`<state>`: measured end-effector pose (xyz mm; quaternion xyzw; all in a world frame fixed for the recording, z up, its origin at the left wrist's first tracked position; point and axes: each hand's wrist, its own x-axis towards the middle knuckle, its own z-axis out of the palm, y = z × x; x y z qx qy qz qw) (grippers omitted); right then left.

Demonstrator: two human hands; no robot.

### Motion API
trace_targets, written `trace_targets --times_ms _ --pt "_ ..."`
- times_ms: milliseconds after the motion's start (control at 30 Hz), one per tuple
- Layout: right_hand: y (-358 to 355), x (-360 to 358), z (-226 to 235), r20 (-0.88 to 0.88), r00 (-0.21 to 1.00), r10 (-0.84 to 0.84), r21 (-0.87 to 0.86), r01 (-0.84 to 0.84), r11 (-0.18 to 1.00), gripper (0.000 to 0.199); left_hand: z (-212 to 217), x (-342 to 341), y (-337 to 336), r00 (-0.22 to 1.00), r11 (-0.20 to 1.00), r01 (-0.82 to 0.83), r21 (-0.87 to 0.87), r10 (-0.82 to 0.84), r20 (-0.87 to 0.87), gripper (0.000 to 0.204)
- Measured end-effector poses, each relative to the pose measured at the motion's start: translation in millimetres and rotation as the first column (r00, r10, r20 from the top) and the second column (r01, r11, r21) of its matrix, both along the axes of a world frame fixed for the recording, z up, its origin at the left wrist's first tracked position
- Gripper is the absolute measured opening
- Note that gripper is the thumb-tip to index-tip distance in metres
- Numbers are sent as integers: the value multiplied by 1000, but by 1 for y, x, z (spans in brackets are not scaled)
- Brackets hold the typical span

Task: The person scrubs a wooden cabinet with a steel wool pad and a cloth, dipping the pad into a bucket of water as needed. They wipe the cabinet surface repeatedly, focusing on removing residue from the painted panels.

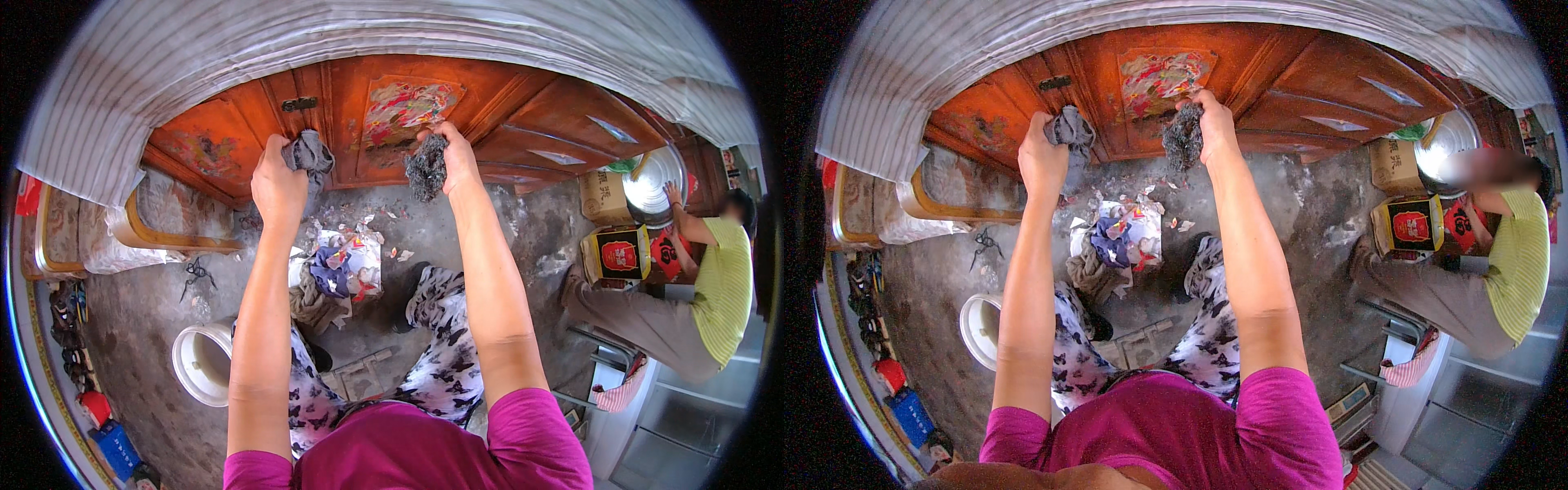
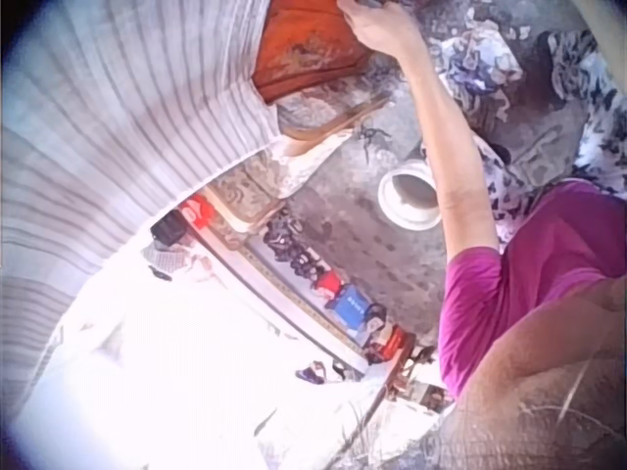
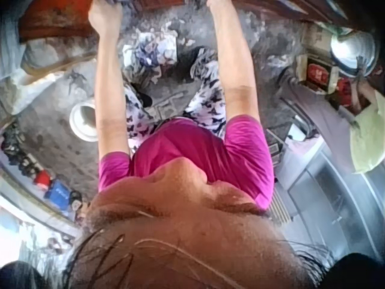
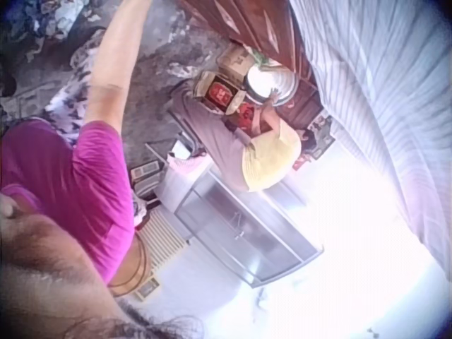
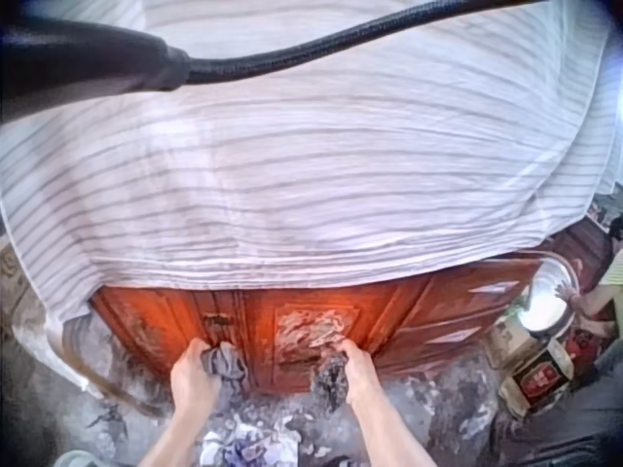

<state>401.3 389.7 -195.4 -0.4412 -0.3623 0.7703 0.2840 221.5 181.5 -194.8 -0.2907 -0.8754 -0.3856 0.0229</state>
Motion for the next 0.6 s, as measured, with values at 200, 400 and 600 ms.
trace_targets --times_ms 200,400,600 --pt "-37 21 -45 532 731 426 166 -584 795 28 -2 0 2 1000 1000 11 11 -11 -6 39" --pt "-43 13 -11 282 913 296 127 -341 931 40 -4 -1 0 1000 1000 -5 18 5 6 39" --pt "-2 4 0 5 995 96 -40 -96 995 43 -2 -1 0 1000 1000 -1 1 1 20 39"
